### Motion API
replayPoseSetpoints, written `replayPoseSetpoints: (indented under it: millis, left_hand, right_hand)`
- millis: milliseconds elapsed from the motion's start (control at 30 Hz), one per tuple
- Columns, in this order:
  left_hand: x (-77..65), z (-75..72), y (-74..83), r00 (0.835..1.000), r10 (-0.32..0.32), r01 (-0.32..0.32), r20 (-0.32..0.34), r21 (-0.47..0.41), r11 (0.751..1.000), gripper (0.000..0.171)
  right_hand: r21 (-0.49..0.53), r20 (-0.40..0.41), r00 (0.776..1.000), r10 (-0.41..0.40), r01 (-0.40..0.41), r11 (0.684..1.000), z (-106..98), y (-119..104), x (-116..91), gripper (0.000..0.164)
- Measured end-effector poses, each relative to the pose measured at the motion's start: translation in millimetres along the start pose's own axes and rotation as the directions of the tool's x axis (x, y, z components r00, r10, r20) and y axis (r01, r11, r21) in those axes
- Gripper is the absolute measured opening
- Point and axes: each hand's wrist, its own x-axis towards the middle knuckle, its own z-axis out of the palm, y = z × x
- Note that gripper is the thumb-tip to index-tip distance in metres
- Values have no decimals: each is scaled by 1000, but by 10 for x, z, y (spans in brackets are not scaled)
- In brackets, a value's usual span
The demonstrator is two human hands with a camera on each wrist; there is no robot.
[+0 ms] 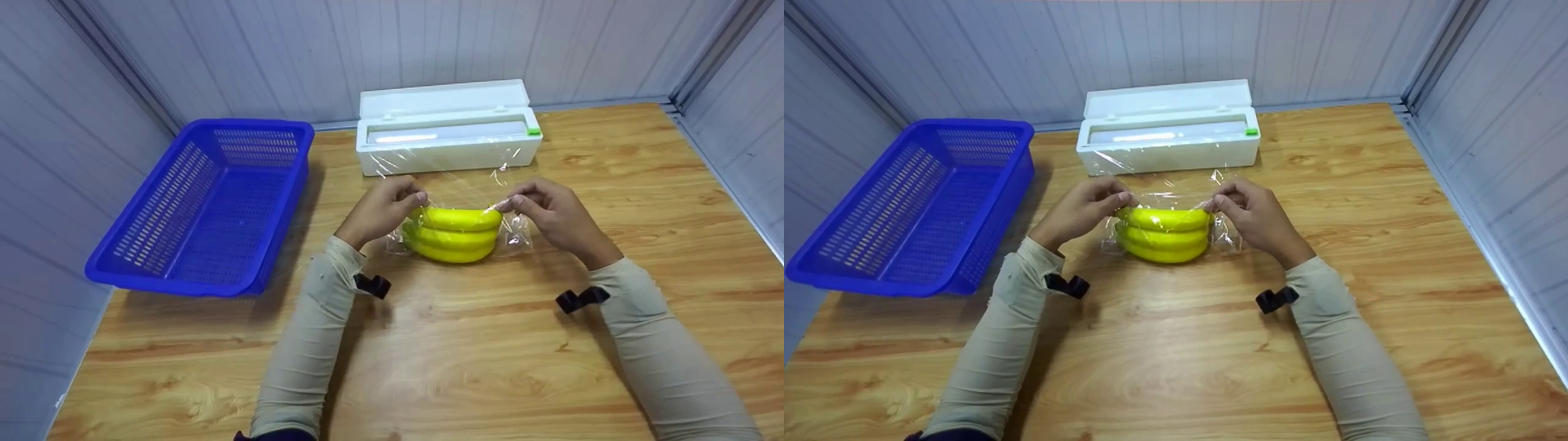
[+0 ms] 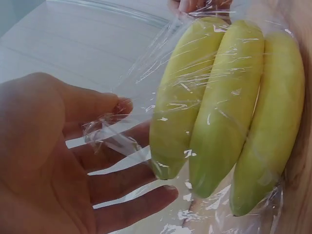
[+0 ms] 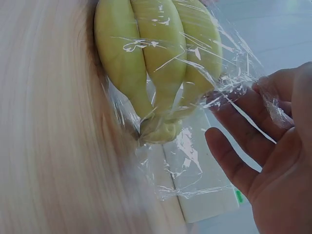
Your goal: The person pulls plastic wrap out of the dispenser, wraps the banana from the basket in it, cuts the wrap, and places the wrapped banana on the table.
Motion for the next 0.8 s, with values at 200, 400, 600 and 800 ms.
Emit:
replayPoseSetpoints:
  millis: [200, 400, 600, 800]
  left_hand:
    - [29, 57, -28, 998, -36, 30, -56, -106, 994, 15]
    - [36, 88, -29, 993, -83, 67, -86, -172, 983, 14]
    - [39, 125, -28, 988, -111, 87, -109, -198, 976, 13]
    - [45, 161, -28, 977, -169, 139, -130, -208, 968, 13]
  right_hand:
    - [36, -29, 1000, 2, -1, 999, 15, 40, 20, 20]
    - [14, -71, 997, 14, -13, 1000, 24, 48, 25, 20]
    - [9, -122, 991, 48, -47, 999, 53, 56, 28, 21]
    - [93, -152, 978, 146, -132, 987, 82, 38, 31, 23]
